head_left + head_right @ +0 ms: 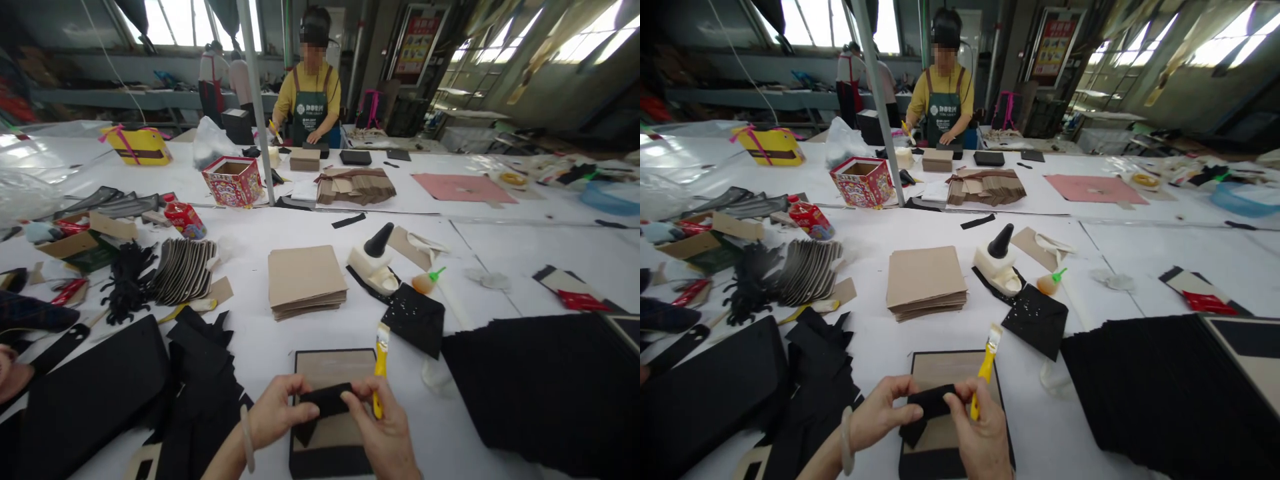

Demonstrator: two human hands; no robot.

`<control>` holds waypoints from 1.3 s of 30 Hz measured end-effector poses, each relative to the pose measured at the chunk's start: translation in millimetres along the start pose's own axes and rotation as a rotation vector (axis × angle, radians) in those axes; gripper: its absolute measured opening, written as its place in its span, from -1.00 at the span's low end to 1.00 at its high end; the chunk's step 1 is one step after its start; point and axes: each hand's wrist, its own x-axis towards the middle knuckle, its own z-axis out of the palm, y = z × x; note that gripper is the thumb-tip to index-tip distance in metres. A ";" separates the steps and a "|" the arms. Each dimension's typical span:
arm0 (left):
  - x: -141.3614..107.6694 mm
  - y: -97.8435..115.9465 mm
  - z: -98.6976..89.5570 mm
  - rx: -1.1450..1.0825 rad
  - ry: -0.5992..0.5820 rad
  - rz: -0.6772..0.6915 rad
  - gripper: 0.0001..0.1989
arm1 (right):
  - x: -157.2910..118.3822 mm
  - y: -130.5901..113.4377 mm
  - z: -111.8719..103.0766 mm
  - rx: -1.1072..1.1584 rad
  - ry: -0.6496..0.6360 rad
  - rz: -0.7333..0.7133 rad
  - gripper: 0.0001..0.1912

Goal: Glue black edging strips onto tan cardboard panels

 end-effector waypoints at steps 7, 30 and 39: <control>6.5 -39.9 -0.5 -0.011 0.053 -0.166 -0.83 | 0.8 57.8 -30.7 -0.226 0.091 -0.039 -0.79; 68.5 -59.2 12.8 0.295 0.705 -0.147 -0.69 | 53.2 129.3 3.0 -0.308 0.038 0.043 -0.79; 73.1 -66.1 10.2 0.352 0.702 -0.187 -0.70 | 54.4 130.7 3.9 -0.305 0.064 0.077 -0.77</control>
